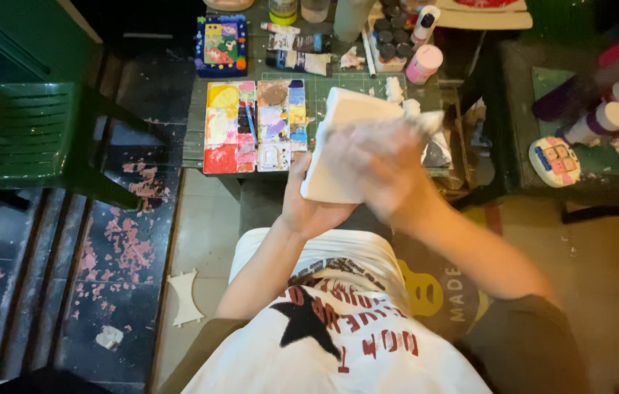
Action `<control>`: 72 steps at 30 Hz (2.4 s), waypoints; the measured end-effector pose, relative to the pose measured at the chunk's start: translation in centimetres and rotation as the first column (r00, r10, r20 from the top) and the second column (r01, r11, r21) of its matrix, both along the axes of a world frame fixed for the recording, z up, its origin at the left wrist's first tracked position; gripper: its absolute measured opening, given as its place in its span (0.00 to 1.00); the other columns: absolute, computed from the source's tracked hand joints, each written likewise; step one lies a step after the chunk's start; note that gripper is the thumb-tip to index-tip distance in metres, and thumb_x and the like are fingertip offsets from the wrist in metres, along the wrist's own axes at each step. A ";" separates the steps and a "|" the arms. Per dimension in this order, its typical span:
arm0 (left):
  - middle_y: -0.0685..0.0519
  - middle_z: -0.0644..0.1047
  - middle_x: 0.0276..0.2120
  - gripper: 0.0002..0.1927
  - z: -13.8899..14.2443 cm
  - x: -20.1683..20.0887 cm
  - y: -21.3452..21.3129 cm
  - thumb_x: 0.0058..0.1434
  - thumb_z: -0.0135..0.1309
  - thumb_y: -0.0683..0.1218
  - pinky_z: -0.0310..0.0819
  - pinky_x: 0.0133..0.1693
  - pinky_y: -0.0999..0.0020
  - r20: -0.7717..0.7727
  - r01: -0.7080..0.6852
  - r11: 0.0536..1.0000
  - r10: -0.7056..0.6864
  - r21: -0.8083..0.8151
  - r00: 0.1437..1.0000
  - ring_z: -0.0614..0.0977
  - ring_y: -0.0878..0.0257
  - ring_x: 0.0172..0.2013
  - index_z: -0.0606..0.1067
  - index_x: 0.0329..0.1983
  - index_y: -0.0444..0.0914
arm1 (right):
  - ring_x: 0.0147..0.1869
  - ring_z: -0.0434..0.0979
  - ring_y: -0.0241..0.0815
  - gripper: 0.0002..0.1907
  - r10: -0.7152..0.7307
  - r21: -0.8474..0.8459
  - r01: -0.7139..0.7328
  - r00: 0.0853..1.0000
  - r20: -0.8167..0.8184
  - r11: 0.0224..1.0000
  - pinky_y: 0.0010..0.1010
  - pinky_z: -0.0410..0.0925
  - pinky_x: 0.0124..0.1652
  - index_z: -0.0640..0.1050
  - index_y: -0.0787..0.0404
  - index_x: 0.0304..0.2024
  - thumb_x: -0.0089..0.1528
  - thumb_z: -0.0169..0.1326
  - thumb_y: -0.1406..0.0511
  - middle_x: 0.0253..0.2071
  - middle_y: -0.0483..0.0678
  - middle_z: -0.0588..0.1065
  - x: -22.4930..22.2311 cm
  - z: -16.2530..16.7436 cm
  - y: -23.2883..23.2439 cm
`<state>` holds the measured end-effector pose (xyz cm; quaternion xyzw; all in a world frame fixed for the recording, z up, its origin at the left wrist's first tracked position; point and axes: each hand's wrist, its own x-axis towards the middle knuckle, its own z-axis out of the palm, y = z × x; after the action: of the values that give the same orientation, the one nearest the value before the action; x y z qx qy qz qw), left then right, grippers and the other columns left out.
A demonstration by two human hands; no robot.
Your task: The person wipes a white rectangular ceramic tray with a cloth, then handles small white ceramic pieces. They open a paint container, dip a brush, and apply paint to a small ceramic piece. The person continues to paint the piece while holding it.
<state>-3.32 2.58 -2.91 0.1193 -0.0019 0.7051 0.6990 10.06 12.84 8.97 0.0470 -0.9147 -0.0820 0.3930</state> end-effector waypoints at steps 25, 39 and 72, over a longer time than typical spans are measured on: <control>0.50 0.65 0.74 0.37 -0.8 0.3 0.4 0.71 0.39 0.67 0.52 0.72 0.43 -0.027 0.022 0.997 -0.020 0.074 0.999 0.65 0.52 0.72 0.61 0.77 0.45 | 0.59 0.72 0.49 0.20 -0.210 -0.050 0.205 0.970 -0.120 0.977 0.41 0.63 0.55 0.82 0.64 0.54 0.59 0.63 0.76 0.53 0.49 0.76 3.4 -3.6 0.8; 0.43 0.65 0.72 0.42 0.5 0.7 0.6 0.70 0.39 0.70 0.50 0.74 0.51 0.063 -0.048 0.997 0.044 0.057 0.997 0.64 0.49 0.72 0.59 0.77 0.40 | 0.58 0.72 0.44 0.18 -0.108 -0.042 0.107 0.994 -0.031 0.993 0.40 0.63 0.53 0.82 0.60 0.53 0.59 0.62 0.70 0.53 0.43 0.76 3.3 -5.6 -1.3; 0.42 0.66 0.71 0.40 0.1 0.3 2.0 0.71 0.45 0.68 0.57 0.72 0.42 0.229 -0.023 0.988 -0.013 0.155 0.973 0.67 0.42 0.69 0.60 0.77 0.39 | 0.63 0.70 0.41 0.25 -0.073 -0.109 0.089 0.986 0.147 0.990 0.42 0.56 0.61 0.82 0.61 0.56 0.54 0.60 0.70 0.58 0.44 0.75 5.3 -7.6 -1.8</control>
<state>-2.98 4.58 -2.79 0.0917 -0.1375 0.7136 0.6808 15.40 11.06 1.33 -0.0073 -0.9448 -0.0415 0.3250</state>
